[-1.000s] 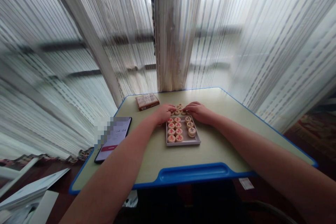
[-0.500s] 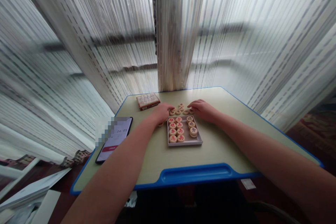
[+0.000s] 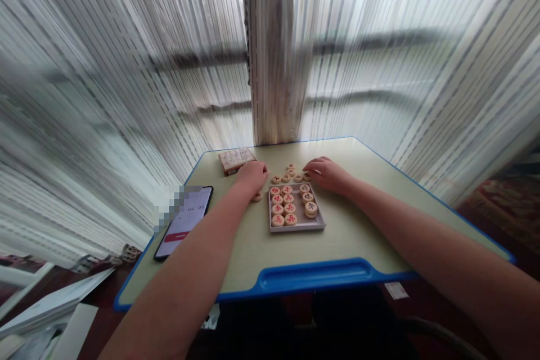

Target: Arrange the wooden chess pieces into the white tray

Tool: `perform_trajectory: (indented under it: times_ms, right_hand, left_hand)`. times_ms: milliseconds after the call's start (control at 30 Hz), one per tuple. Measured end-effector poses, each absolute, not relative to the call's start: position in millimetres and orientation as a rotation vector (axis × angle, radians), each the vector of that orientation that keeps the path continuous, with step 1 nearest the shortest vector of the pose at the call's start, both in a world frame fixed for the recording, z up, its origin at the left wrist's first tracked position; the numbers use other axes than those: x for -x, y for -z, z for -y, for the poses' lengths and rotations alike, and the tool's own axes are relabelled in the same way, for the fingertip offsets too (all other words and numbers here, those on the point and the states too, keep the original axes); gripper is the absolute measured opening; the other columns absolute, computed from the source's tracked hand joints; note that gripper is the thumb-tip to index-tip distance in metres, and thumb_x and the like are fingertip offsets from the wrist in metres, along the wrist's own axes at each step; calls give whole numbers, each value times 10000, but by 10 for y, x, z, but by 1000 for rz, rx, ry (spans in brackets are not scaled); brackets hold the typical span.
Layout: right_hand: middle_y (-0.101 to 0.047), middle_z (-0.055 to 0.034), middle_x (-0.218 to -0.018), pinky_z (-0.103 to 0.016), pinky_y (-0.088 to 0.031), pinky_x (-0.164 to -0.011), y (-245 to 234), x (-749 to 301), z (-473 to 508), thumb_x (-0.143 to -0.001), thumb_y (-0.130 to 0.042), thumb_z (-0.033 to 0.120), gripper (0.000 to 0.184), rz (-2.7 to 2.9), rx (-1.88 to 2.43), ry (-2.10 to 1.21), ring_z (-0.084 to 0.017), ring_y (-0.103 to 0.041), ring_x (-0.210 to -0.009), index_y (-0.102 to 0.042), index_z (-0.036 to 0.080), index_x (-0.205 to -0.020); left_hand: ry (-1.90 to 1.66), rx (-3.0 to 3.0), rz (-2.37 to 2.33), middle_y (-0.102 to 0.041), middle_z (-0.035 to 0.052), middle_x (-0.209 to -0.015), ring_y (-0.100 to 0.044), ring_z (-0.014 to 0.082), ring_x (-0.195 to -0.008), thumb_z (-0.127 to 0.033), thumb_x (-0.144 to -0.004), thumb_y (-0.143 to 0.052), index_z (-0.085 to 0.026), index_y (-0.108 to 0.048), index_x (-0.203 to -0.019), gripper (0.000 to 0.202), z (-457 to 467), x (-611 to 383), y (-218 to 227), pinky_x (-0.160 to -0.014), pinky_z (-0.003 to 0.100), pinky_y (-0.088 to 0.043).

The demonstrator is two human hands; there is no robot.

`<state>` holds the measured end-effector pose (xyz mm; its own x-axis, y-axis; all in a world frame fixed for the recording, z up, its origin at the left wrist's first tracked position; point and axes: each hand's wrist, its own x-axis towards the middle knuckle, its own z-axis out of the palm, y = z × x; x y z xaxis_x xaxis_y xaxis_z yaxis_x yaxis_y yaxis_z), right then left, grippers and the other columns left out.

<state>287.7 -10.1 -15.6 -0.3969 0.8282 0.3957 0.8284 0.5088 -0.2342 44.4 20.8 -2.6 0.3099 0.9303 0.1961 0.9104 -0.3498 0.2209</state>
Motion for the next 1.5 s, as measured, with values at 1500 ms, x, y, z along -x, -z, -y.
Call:
perform_trajectory:
  times_ms: [1500]
  right_hand:
    - [-599,-11,-495,-209,-333,-412,-148,-2696,353,-758,-487,255,199,1717,1701,-803,-80,-454,-392,-604,140,-646]
  left_hand:
    - [-358,-2181,-1627,-659,75,-631,-572,143,-505,-311,-736,-456,-110,-645,-688,280,-112,-514,-109,-469,224,-414]
